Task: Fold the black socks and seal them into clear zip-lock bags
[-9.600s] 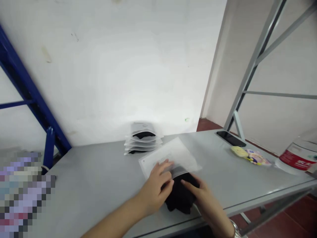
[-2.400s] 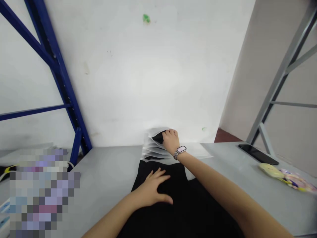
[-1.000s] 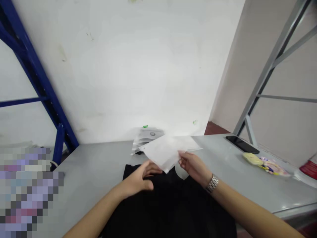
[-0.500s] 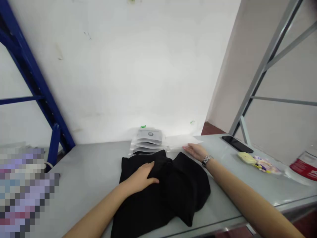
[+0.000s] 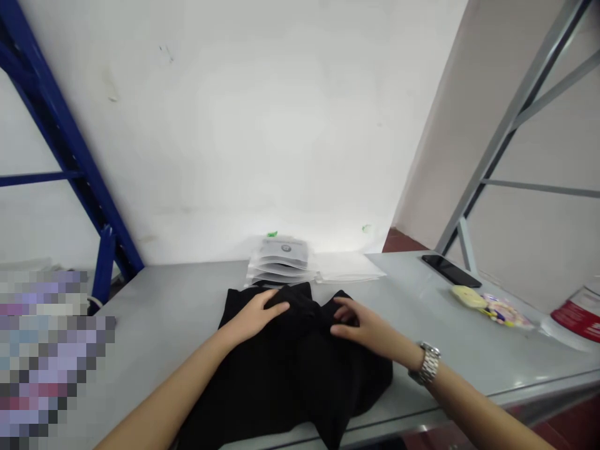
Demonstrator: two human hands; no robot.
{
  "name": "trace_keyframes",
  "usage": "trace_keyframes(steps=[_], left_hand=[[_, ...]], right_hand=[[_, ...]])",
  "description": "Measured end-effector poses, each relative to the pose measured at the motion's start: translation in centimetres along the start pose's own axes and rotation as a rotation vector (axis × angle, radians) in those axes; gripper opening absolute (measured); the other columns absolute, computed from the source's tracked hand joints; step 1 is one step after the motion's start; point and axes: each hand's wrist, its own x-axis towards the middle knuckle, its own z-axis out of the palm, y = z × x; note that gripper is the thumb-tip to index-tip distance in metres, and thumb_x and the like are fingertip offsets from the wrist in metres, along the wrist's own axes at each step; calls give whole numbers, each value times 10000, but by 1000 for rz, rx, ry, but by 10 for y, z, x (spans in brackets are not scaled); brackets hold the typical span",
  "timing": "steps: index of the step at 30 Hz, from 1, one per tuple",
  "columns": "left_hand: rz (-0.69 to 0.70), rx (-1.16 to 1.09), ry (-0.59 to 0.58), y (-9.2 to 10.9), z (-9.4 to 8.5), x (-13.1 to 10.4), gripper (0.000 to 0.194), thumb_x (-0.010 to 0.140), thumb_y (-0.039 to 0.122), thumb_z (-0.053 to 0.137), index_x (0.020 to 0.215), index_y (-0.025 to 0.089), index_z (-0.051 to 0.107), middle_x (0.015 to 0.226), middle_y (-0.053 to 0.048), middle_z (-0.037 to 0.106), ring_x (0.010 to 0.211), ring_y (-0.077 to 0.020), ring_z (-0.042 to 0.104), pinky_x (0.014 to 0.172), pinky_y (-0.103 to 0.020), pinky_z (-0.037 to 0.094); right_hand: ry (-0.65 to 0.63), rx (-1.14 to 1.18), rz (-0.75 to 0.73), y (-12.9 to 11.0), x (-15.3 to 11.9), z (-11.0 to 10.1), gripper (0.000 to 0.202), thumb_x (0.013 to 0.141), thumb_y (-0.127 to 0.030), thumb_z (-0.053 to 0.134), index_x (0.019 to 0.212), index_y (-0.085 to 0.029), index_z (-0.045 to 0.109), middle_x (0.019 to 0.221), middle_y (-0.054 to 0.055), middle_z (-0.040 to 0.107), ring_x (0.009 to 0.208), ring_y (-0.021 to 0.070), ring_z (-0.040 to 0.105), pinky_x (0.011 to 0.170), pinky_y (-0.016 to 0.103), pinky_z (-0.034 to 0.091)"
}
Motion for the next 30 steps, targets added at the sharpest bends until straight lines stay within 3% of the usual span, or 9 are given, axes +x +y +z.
trace_keyframes(steps=[5, 8, 11, 16, 19, 21, 25, 28, 30], left_hand=[[20, -129, 210, 6, -4, -1, 411, 809, 498, 510, 1038, 163, 576, 892, -55, 684, 824, -222, 645, 772, -341, 486], [-28, -28, 288, 9, -19, -4, 375, 744, 493, 556, 935, 171, 573, 734, -15, 659, 678, -206, 626, 666, -328, 487], [-34, 57, 365, 9, -25, -7, 350, 702, 482, 592, 885, 184, 593, 797, -27, 669, 788, -228, 624, 761, -344, 470], [-48, 235, 262, 5, -6, -12, 469, 690, 500, 611, 1061, 213, 626, 1062, -79, 665, 994, -272, 599, 866, -378, 444], [-40, 285, 262, 6, -1, -11, 347, 588, 358, 684, 903, 214, 675, 924, -61, 698, 919, -277, 620, 848, -381, 447], [-35, 233, 267, 14, -11, -12, 173, 627, 316, 600, 747, 201, 649, 786, -36, 693, 808, -240, 640, 786, -350, 473], [-53, -95, 388, 40, -57, -28, 177, 710, 345, 522, 796, 195, 559, 696, 27, 640, 682, -168, 630, 660, -274, 495], [-168, -341, 341, 51, -83, -43, 216, 725, 356, 586, 870, 197, 564, 692, 43, 636, 655, -150, 624, 629, -258, 498], [-236, -204, 298, 46, -87, -44, 279, 706, 342, 620, 932, 184, 577, 658, 26, 632, 580, -152, 610, 531, -250, 485]], right_hand=[[-98, -127, -22, -19, -15, 3, 122, 745, -311, 598, 770, -193, 613, 817, 21, 612, 791, 192, 554, 739, 325, 431], [-78, 108, 16, -23, -15, -7, 200, 830, -392, 507, 868, -206, 570, 827, 3, 606, 774, 170, 555, 719, 303, 438], [0, 232, 87, -21, -14, -7, 246, 856, -427, 468, 915, -202, 549, 846, 6, 606, 778, 167, 560, 742, 312, 445], [43, 181, -4, -12, -13, 7, 226, 858, -409, 486, 889, -197, 560, 864, 13, 603, 827, 175, 554, 784, 316, 439], [73, 212, -83, -12, -12, 7, 230, 865, -413, 484, 891, -204, 575, 852, 8, 601, 822, 165, 549, 784, 297, 443], [152, 271, -111, -15, -14, -1, 228, 854, -422, 508, 890, -209, 583, 847, 4, 599, 814, 160, 550, 778, 282, 448], [329, 556, -46, -25, -21, -29, 271, 815, -454, 563, 954, -223, 579, 876, 25, 632, 783, 171, 592, 714, 273, 487], [341, 627, -2, -30, -18, -47, 326, 797, -482, 568, 989, -220, 585, 924, 59, 657, 799, 204, 621, 697, 292, 509], [298, 526, 2, -28, -7, -50, 330, 807, -496, 536, 981, -220, 591, 948, 59, 659, 835, 217, 622, 719, 304, 510]])
